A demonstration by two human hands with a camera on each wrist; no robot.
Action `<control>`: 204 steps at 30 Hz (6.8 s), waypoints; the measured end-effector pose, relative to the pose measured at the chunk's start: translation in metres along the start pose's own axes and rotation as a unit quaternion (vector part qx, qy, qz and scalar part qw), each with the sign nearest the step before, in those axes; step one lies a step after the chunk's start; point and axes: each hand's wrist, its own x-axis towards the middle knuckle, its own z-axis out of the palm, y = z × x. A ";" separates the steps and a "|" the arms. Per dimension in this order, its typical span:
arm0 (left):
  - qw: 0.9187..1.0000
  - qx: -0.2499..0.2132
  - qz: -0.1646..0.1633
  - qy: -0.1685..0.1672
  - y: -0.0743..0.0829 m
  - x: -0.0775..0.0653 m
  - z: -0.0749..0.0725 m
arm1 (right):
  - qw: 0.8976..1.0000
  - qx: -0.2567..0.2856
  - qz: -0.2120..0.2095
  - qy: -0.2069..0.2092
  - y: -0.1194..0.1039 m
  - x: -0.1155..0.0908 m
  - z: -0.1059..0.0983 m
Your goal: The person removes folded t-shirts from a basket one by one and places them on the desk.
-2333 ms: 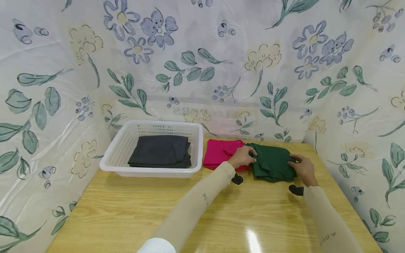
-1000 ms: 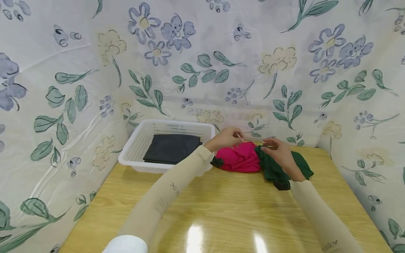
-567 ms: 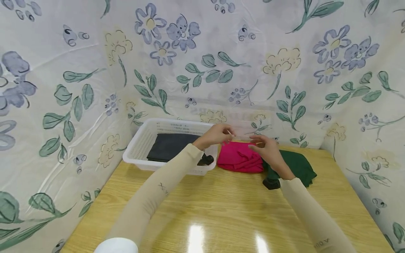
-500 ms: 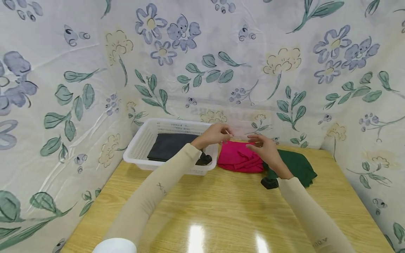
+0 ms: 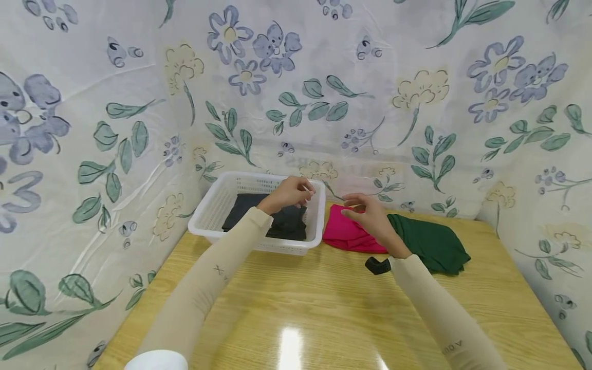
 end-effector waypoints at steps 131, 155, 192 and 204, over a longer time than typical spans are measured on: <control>0.969 -0.006 -0.245 0.032 -0.092 -0.080 -0.113 | 0.994 0.033 0.094 -0.040 -0.040 0.061 0.137; 0.985 -0.053 -0.160 0.044 -0.055 -0.086 -0.098 | 0.991 0.086 0.099 -0.035 -0.047 0.046 0.087; 0.993 -0.090 -0.069 0.029 0.007 -0.084 -0.036 | 0.994 0.079 0.073 -0.036 -0.022 -0.018 -0.004; 0.994 -0.100 -0.037 -0.005 0.022 -0.083 -0.007 | 0.997 0.028 0.070 -0.014 -0.011 -0.051 -0.032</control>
